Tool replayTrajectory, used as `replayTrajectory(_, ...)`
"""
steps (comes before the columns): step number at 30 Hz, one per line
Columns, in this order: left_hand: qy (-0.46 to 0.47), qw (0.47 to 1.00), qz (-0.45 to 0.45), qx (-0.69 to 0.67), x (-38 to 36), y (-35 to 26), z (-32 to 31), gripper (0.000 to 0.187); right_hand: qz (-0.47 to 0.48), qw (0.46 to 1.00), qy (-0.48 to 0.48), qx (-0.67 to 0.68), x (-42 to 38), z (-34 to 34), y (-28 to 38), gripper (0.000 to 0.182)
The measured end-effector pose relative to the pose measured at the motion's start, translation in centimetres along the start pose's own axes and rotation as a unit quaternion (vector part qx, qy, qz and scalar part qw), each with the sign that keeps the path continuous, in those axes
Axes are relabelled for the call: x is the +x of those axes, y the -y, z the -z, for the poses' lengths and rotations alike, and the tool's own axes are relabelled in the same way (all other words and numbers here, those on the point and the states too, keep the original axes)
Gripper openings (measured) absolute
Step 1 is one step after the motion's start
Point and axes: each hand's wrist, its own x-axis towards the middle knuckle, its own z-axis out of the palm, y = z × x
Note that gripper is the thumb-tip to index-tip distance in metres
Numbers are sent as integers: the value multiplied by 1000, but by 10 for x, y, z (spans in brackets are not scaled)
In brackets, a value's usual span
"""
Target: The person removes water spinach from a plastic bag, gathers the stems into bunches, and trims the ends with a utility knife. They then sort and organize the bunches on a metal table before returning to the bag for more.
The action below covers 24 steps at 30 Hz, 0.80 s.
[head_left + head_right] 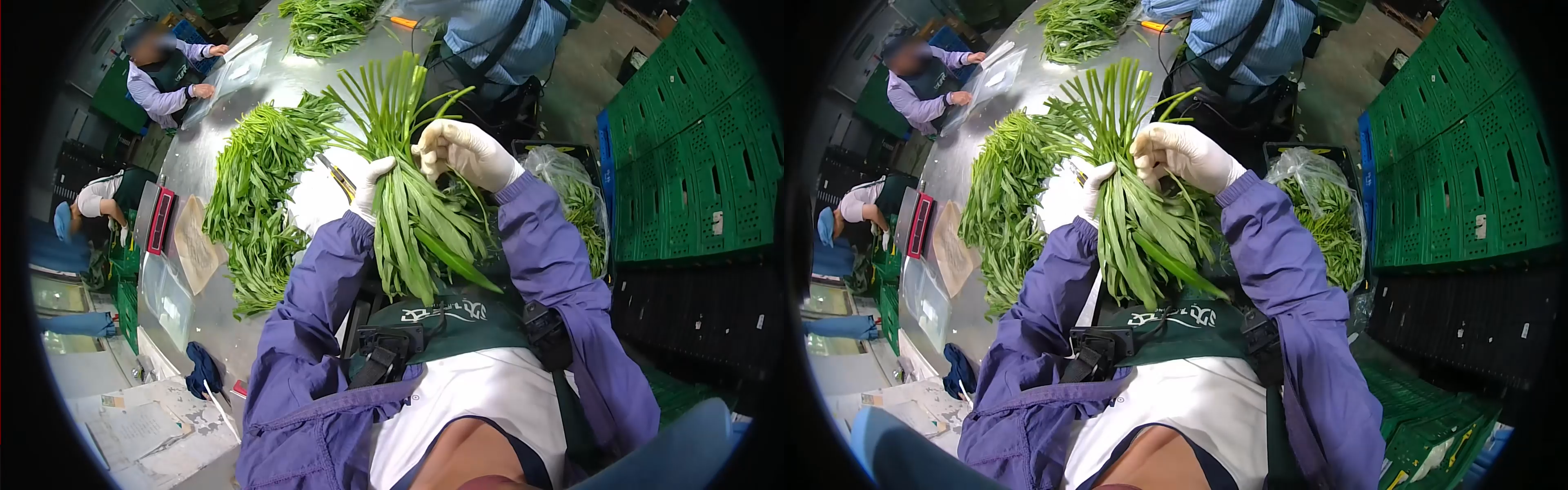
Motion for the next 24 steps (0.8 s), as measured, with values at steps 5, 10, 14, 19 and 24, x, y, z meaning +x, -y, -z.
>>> replayTrajectory(5, -18, 998, -43, -31, -5, -6, -9, 39, 32, 966, -186, -174, -22, -4, 10, 40)
replayTrajectory(10, -20, 999, -25, 16, -11, -13, -21, 39, 16, 907, -196, -372, -11, -9, 0, 31)
replayTrajectory(14, -51, 998, -24, 36, -11, -12, -15, 39, -36, 912, -255, -320, -4, -28, -13, 20)
replayTrajectory(19, -126, 989, -26, 70, -14, -9, -8, 46, 34, 836, -319, -446, 4, -41, -30, 15)
replayTrajectory(24, -125, 988, -6, 89, -15, -12, -2, 45, 49, 767, -351, -535, 5, -45, -32, 13)
